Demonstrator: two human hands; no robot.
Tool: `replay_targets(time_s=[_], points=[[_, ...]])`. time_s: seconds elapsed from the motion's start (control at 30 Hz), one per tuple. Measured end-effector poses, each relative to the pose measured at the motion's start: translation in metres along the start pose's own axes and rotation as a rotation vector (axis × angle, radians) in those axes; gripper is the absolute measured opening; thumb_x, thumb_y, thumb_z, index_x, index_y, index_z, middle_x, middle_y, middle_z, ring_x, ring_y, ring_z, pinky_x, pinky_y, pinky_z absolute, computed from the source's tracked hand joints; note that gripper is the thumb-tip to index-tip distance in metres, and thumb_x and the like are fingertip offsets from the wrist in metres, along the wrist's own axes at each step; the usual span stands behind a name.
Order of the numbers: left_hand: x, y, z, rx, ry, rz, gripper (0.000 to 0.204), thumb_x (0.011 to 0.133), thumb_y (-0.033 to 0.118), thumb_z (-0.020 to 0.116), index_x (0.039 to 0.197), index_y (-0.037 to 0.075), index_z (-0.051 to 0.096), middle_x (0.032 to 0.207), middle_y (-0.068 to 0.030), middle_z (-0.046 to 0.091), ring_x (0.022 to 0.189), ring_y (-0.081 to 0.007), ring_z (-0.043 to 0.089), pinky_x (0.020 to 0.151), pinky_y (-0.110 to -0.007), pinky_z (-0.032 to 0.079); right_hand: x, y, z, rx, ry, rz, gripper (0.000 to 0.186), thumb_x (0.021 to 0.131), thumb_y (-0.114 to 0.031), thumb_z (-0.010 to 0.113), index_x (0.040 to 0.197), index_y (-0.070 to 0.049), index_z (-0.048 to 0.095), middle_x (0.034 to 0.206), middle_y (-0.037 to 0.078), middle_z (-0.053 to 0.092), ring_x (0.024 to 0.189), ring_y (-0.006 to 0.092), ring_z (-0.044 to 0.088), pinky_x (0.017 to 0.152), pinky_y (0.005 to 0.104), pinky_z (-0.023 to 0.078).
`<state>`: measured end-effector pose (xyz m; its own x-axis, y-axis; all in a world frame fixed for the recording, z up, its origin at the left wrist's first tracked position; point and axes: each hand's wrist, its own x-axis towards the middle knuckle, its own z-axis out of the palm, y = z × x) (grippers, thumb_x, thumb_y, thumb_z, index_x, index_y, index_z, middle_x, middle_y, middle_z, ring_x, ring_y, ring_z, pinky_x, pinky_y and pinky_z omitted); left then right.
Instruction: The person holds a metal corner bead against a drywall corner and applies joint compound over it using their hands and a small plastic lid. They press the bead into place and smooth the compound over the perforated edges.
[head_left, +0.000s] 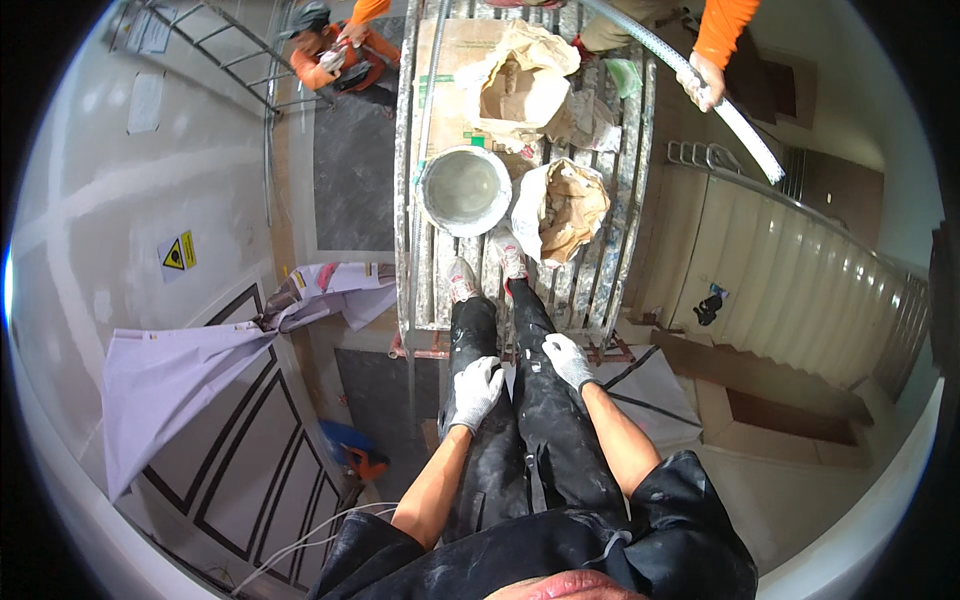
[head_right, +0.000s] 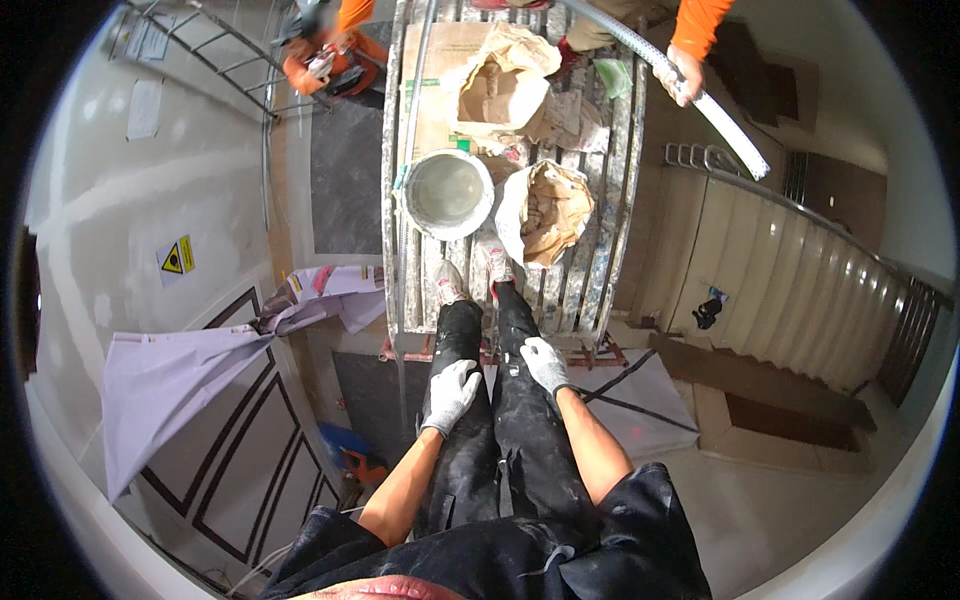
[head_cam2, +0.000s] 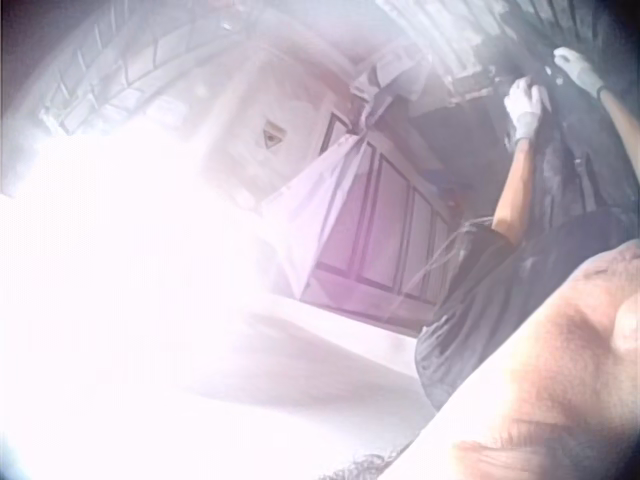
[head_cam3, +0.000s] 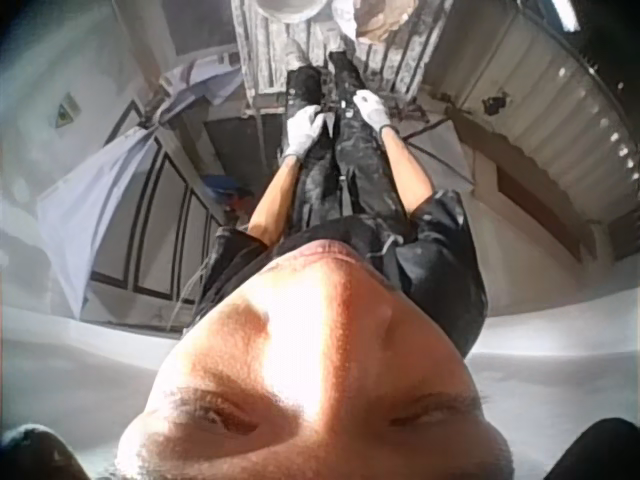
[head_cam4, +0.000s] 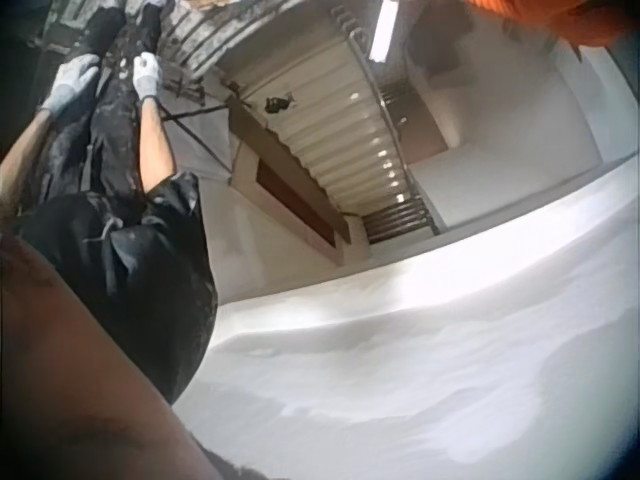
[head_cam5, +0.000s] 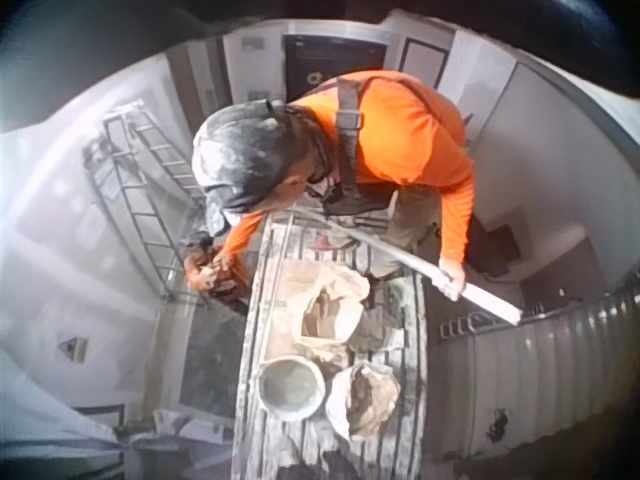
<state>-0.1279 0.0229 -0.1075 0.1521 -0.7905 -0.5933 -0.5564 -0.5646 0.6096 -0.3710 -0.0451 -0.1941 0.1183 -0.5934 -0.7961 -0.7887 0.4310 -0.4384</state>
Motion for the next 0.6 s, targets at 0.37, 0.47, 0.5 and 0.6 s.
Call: replay_targets(time_s=[0.37, 0.47, 0.5, 0.6], points=[[-0.023, -0.084, -0.025, -0.069, -0.144, -0.034, 0.033, 0.099, 0.030, 0.063, 0.120, 0.005, 0.067, 0.118, -0.0177, 0.071, 0.110, -0.0353, 0.067, 0.095, -0.041, 0.053, -0.032, -0.015, 0.071, -0.040, 0.147, -0.047, 0.034, 0.093, -0.030, 0.067, 0.118, -0.007, 0.069, 0.114, 0.021, 0.068, 0.108, 0.0399, 0.064, 0.093, 0.0497, 0.051], [-0.024, -0.097, -0.032, -0.147, -0.177, -0.154, 0.035, 0.100, 0.031, 0.063, 0.122, 0.005, 0.067, 0.120, -0.0165, 0.070, 0.113, -0.0330, 0.067, 0.098, -0.040, 0.052, -0.038, -0.024, 0.078, -0.023, 0.218, -0.069, 0.033, 0.092, -0.031, 0.068, 0.117, -0.009, 0.069, 0.116, 0.019, 0.067, 0.109, 0.0415, 0.062, 0.095, 0.0513, 0.050], [-0.023, -0.105, -0.033, -0.124, -0.191, -0.142, 0.035, 0.100, 0.032, 0.062, 0.122, 0.005, 0.067, 0.120, -0.0162, 0.071, 0.114, -0.0325, 0.067, 0.098, -0.039, 0.052, -0.040, -0.027, 0.080, -0.013, 0.237, -0.079, 0.033, 0.092, -0.031, 0.068, 0.117, -0.009, 0.069, 0.116, 0.019, 0.067, 0.109, 0.0413, 0.061, 0.096, 0.0512, 0.050], [-0.017, -0.127, -0.038, -0.064, -0.233, -0.115, 0.036, 0.100, 0.032, 0.062, 0.123, 0.005, 0.067, 0.121, -0.0155, 0.071, 0.116, -0.0315, 0.067, 0.099, -0.039, 0.051, -0.043, -0.032, 0.086, 0.037, 0.249, -0.075, 0.033, 0.091, -0.032, 0.069, 0.116, -0.009, 0.069, 0.116, 0.017, 0.068, 0.109, 0.0403, 0.062, 0.095, 0.0510, 0.050]])
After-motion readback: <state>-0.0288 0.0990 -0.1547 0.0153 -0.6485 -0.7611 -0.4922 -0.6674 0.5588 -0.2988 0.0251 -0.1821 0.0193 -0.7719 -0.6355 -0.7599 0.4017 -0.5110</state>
